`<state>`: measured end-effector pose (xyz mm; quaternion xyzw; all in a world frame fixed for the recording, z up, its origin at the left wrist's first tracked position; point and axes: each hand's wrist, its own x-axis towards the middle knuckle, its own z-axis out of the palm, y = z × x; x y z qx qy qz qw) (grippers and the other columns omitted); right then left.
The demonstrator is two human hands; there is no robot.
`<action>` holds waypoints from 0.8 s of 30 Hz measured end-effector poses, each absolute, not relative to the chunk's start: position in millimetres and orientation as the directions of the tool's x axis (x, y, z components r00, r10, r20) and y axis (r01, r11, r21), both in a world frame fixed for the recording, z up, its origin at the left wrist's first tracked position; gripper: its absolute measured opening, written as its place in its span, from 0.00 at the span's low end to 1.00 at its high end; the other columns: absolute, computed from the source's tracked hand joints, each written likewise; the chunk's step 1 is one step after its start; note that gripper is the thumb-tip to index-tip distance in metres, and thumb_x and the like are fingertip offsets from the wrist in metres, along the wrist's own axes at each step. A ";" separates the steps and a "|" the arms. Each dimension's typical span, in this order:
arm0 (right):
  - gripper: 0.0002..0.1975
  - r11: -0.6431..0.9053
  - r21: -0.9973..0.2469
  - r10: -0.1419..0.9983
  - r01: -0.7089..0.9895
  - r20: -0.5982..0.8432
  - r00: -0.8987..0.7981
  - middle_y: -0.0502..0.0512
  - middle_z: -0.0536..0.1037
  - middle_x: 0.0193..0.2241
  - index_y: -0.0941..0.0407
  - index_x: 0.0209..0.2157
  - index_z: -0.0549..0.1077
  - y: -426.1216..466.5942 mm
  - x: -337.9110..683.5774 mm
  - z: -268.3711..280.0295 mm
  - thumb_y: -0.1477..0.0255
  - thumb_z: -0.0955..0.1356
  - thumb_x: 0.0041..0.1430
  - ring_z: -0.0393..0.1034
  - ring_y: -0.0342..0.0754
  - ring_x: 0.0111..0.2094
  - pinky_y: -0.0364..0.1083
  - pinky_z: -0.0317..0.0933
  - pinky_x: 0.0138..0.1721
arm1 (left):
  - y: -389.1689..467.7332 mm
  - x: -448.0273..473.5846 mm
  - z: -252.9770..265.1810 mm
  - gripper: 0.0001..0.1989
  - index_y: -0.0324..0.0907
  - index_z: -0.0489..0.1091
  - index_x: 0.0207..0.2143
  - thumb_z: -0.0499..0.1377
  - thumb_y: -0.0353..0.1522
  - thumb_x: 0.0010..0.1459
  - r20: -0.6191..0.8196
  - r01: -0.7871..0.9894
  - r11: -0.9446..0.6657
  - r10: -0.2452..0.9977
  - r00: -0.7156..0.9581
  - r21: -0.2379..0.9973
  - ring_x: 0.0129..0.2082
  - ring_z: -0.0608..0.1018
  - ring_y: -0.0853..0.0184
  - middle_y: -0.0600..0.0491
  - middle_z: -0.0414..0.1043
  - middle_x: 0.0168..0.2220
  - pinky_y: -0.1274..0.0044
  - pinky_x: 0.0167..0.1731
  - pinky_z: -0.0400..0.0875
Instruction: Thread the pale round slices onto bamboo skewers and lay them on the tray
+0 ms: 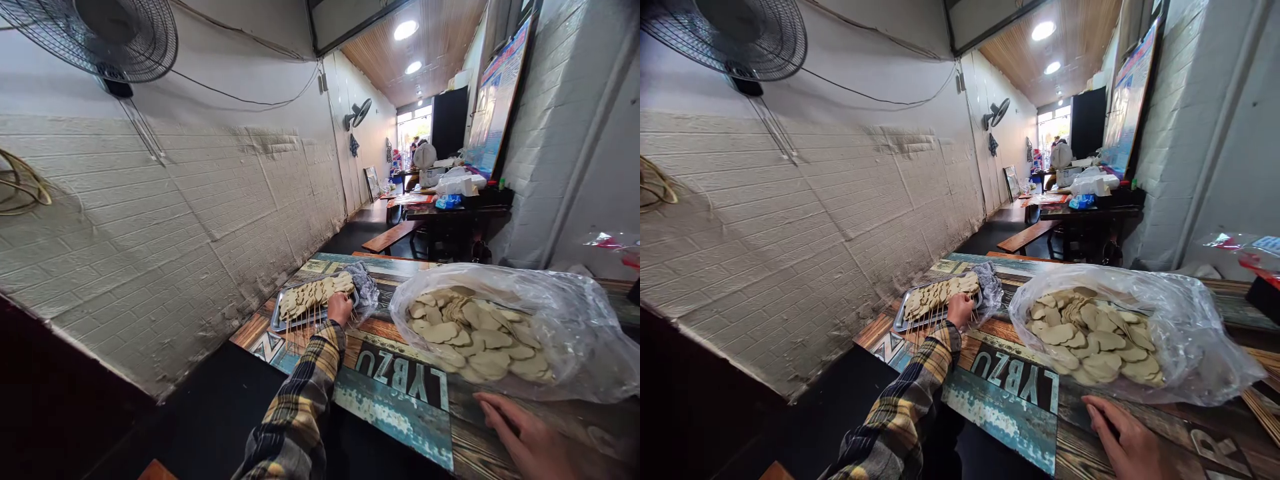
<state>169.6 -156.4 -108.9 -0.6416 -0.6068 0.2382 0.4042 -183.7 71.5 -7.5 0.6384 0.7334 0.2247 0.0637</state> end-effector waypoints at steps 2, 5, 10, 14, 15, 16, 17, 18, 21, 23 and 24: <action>0.21 0.061 -0.800 0.971 0.596 0.185 0.149 0.57 0.87 0.42 0.48 0.39 0.85 -156.8 169.0 -108.7 0.52 0.64 0.59 0.83 0.60 0.43 0.56 0.78 0.45 | 69.3 -184.9 -5.8 0.10 0.37 0.79 0.24 0.58 0.27 0.53 0.201 0.898 0.057 0.966 -0.159 0.437 0.35 0.81 0.60 0.42 0.80 0.29 0.73 0.39 0.68; 0.22 0.064 -0.798 0.973 0.600 0.183 0.139 0.57 0.87 0.42 0.48 0.39 0.84 -155.9 169.9 -112.6 0.51 0.63 0.59 0.83 0.60 0.41 0.56 0.78 0.44 | 59.6 -187.6 -1.5 0.10 0.37 0.79 0.25 0.58 0.29 0.56 0.251 0.875 0.009 0.956 -0.149 0.484 0.35 0.80 0.61 0.43 0.80 0.29 0.74 0.39 0.68; 0.19 0.090 -0.784 0.969 0.614 0.212 0.129 0.55 0.86 0.42 0.47 0.40 0.84 -154.4 167.4 -114.2 0.54 0.64 0.62 0.83 0.59 0.42 0.55 0.77 0.44 | 31.0 -186.6 4.1 0.11 0.38 0.79 0.34 0.56 0.32 0.60 0.361 0.787 -0.087 0.915 -0.178 0.610 0.34 0.79 0.64 0.47 0.81 0.33 0.75 0.37 0.69; 0.18 0.151 -0.758 0.944 0.634 0.302 0.135 0.56 0.86 0.42 0.49 0.40 0.83 -160.0 156.6 -92.8 0.60 0.63 0.65 0.82 0.57 0.43 0.53 0.74 0.46 | 6.1 -164.7 5.5 0.14 0.38 0.77 0.32 0.61 0.41 0.56 0.341 0.426 -0.234 0.920 -0.194 0.874 0.25 0.74 0.67 0.53 0.74 0.24 0.77 0.27 0.65; 0.18 0.162 -0.750 0.942 0.641 0.311 0.127 0.57 0.86 0.41 0.50 0.40 0.83 -160.6 153.7 -85.9 0.61 0.62 0.66 0.82 0.56 0.42 0.53 0.74 0.46 | 1.7 -155.1 5.8 0.17 0.38 0.77 0.33 0.62 0.44 0.54 0.301 0.311 -0.240 0.939 -0.166 0.919 0.22 0.71 0.69 0.55 0.71 0.22 0.78 0.24 0.63; 0.18 0.164 -0.743 0.941 0.649 0.316 0.124 0.57 0.86 0.39 0.51 0.40 0.83 -160.2 151.3 -79.6 0.62 0.62 0.67 0.82 0.55 0.40 0.52 0.74 0.45 | -1.9 -143.8 6.3 0.19 0.38 0.77 0.33 0.64 0.46 0.52 0.257 0.207 -0.228 0.958 -0.130 0.952 0.20 0.68 0.71 0.57 0.68 0.21 0.79 0.22 0.60; 0.18 0.159 -0.735 0.942 0.659 0.313 0.122 0.58 0.86 0.38 0.52 0.40 0.83 -159.2 149.6 -74.2 0.63 0.62 0.68 0.82 0.55 0.39 0.52 0.73 0.44 | -4.8 -130.9 6.9 0.21 0.38 0.76 0.34 0.65 0.47 0.50 0.220 0.121 -0.208 0.971 -0.096 0.971 0.19 0.65 0.73 0.59 0.66 0.20 0.80 0.21 0.58; 0.17 0.155 -0.727 0.942 0.668 0.313 0.122 0.58 0.86 0.37 0.53 0.40 0.83 -157.7 148.5 -69.8 0.64 0.62 0.68 0.81 0.54 0.38 0.51 0.72 0.44 | -7.3 -116.4 7.6 0.22 0.37 0.76 0.34 0.67 0.48 0.48 0.189 0.059 -0.186 0.980 -0.057 0.981 0.18 0.63 0.74 0.60 0.65 0.20 0.80 0.20 0.56; 0.15 0.151 -0.714 0.933 0.683 0.331 0.140 0.58 0.85 0.35 0.55 0.40 0.82 -154.3 147.6 -62.1 0.68 0.63 0.67 0.80 0.53 0.38 0.50 0.70 0.43 | -15.5 -66.9 10.1 0.23 0.37 0.75 0.32 0.69 0.48 0.45 0.122 -0.057 -0.118 0.989 0.088 0.991 0.18 0.63 0.75 0.60 0.64 0.20 0.81 0.19 0.54; 0.14 0.148 -0.721 0.927 0.677 0.340 0.160 0.57 0.85 0.33 0.56 0.39 0.82 -153.7 146.9 -59.8 0.70 0.64 0.67 0.79 0.52 0.36 0.49 0.69 0.42 | -21.4 -32.7 10.4 0.22 0.37 0.75 0.31 0.68 0.48 0.45 0.112 -0.091 -0.097 0.979 0.171 0.991 0.18 0.62 0.76 0.60 0.63 0.19 0.81 0.19 0.54; 0.13 0.150 -0.726 0.924 0.671 0.344 0.166 0.57 0.85 0.32 0.56 0.39 0.82 -153.6 146.3 -58.9 0.71 0.64 0.67 0.79 0.52 0.35 0.48 0.69 0.42 | -24.0 -16.7 9.7 0.21 0.38 0.75 0.30 0.68 0.48 0.46 0.114 -0.105 -0.094 0.972 0.204 0.990 0.18 0.62 0.76 0.60 0.63 0.19 0.81 0.19 0.54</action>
